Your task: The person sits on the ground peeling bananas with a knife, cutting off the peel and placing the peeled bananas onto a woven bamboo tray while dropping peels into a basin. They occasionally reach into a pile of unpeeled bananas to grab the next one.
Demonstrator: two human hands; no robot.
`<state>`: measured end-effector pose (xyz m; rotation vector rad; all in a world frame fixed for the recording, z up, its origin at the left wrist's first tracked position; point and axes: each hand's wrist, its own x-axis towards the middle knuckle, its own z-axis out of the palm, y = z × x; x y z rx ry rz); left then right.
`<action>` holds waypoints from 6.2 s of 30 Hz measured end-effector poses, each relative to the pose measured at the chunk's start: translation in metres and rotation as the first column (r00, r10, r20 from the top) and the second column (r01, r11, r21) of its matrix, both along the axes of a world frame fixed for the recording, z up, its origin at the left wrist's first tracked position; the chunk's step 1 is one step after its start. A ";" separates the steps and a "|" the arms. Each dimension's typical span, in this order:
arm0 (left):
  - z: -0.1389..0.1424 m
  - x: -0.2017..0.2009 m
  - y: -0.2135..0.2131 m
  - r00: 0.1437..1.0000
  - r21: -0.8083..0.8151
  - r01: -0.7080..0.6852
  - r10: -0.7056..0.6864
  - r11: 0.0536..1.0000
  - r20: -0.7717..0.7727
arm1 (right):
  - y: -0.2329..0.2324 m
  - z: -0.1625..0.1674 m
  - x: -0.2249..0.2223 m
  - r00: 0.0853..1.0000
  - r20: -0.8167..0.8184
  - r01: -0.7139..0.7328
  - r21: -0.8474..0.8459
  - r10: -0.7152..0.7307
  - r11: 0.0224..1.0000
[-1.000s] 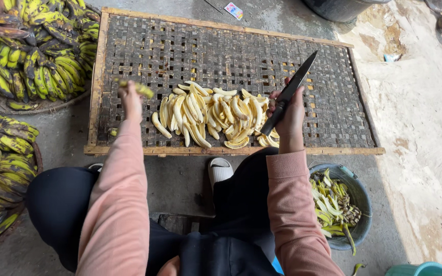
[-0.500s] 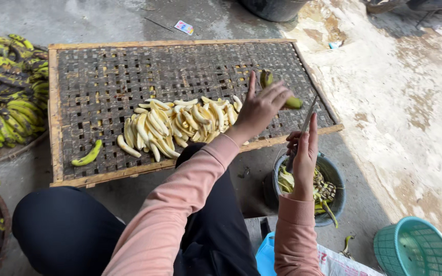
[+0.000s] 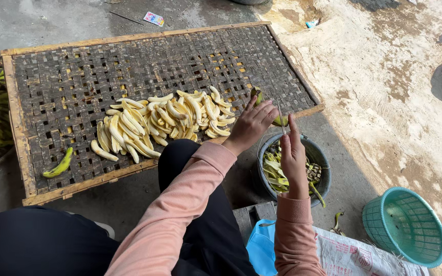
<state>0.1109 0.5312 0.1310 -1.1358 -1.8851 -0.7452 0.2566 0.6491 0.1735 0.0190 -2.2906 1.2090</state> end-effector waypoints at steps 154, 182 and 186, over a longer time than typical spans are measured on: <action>-0.069 -0.006 0.017 -0.266 0.903 -0.232 -0.917 0.361 0.298 | 0.055 -0.097 -0.016 0.937 0.271 0.318 -0.407 -0.219 0.856; -0.069 -0.032 -0.006 -0.003 0.655 -0.615 -0.833 0.438 0.554 | -0.057 -0.077 0.013 0.879 0.143 -0.323 -0.524 0.456 0.788; -0.069 -0.032 -0.009 0.003 0.649 -0.599 -0.809 0.469 0.587 | -0.056 -0.081 0.008 0.875 0.197 -0.277 -0.543 0.442 0.792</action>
